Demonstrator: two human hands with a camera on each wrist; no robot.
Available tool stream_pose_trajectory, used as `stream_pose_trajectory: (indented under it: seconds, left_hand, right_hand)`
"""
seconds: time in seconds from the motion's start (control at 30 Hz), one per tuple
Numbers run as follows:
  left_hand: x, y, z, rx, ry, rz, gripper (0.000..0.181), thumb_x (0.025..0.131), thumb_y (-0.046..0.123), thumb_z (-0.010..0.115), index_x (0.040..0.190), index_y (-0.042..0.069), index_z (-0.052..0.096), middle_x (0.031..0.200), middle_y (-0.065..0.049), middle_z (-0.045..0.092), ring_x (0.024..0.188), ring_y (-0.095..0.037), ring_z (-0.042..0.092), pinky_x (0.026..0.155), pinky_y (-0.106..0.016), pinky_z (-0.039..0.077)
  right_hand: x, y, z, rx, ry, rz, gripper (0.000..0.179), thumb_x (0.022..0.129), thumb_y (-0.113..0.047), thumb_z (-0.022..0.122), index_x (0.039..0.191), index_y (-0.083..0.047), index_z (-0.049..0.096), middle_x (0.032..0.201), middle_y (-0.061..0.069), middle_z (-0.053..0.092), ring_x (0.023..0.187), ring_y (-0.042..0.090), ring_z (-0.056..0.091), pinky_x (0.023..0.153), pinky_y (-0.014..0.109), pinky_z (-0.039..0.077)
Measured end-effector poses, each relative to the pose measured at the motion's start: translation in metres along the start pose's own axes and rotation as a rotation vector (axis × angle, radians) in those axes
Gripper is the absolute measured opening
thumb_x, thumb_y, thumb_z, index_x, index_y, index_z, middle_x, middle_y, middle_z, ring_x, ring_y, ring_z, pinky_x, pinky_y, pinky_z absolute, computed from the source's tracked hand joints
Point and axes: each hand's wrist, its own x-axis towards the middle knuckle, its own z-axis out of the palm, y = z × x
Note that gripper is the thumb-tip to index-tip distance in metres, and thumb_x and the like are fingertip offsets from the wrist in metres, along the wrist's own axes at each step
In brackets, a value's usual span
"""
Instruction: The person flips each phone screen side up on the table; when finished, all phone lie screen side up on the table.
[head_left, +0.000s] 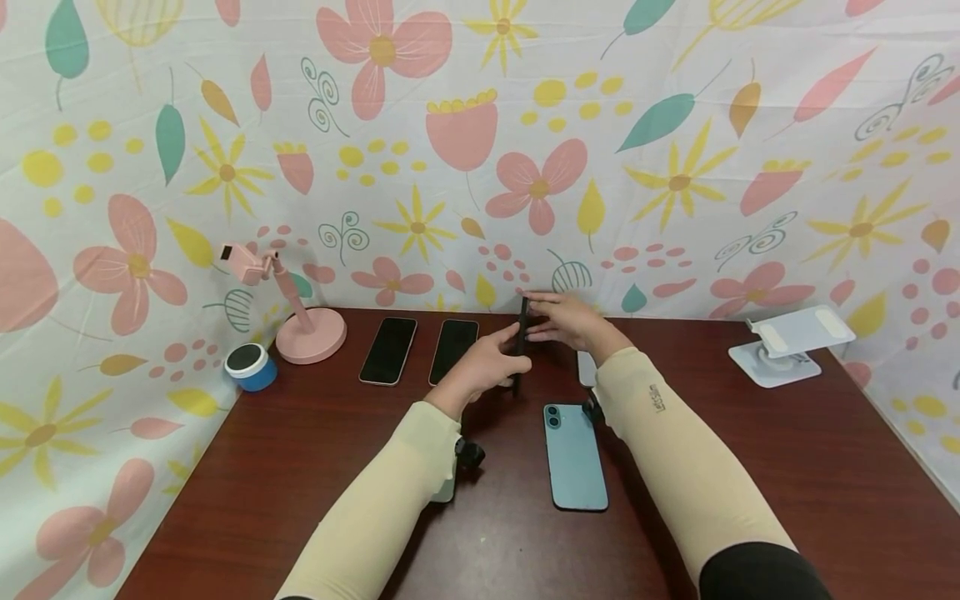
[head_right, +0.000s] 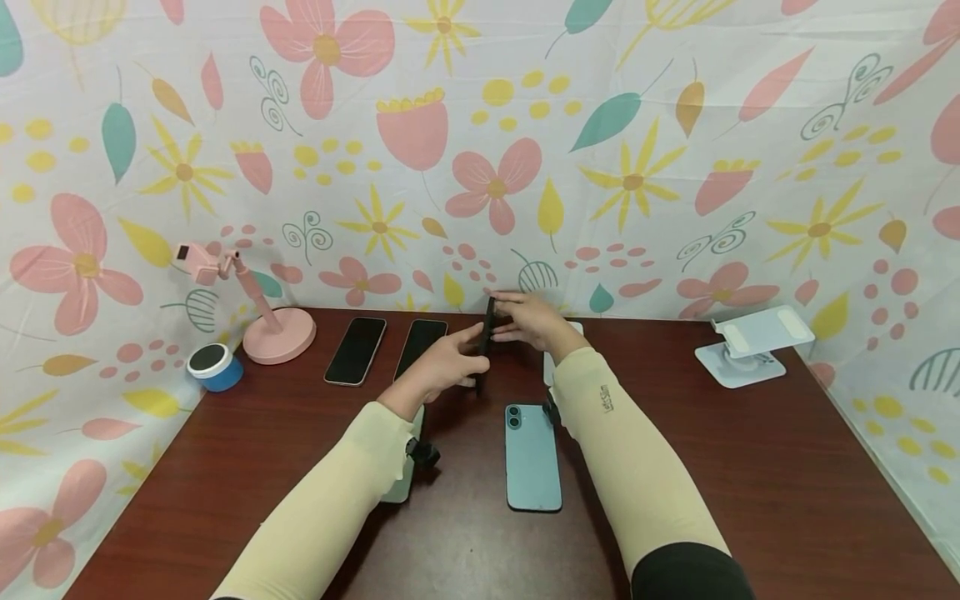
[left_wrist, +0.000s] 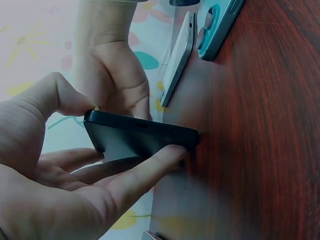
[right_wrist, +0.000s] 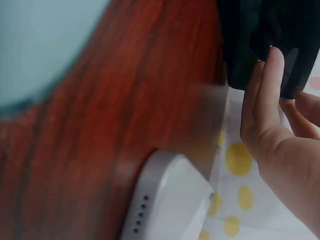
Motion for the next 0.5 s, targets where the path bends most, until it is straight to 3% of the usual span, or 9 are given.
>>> stream_pose_trajectory:
  seconds: [0.17, 0.5]
  left_hand:
    - [-0.0029, 0.0029, -0.0001, 0.016, -0.003, -0.007, 0.083, 0.098, 0.021, 0.067, 0.171, 0.026, 0.028, 0.172, -0.015, 0.039, 0.13, -0.039, 0.07, 0.112, -0.054, 0.055]
    - [-0.0059, 0.0087, -0.001, 0.088, 0.029, -0.046, 0.083, 0.099, 0.021, 0.068, 0.171, 0.027, 0.028, 0.169, -0.019, 0.043, 0.114, -0.036, 0.077, 0.108, -0.05, 0.058]
  right_hand:
    - [0.005, 0.005, 0.0011, -0.004, -0.008, 0.043, 0.055, 0.117, -0.025, 0.043, 0.17, -0.015, 0.033, 0.167, 0.022, 0.041, 0.135, 0.04, 0.06, 0.114, 0.051, 0.054]
    - [0.0051, 0.0094, -0.0008, -0.06, -0.055, 0.04, 0.057, 0.117, -0.019, 0.039, 0.171, -0.01, 0.025, 0.172, 0.024, 0.033, 0.146, 0.047, 0.05, 0.119, 0.056, 0.048]
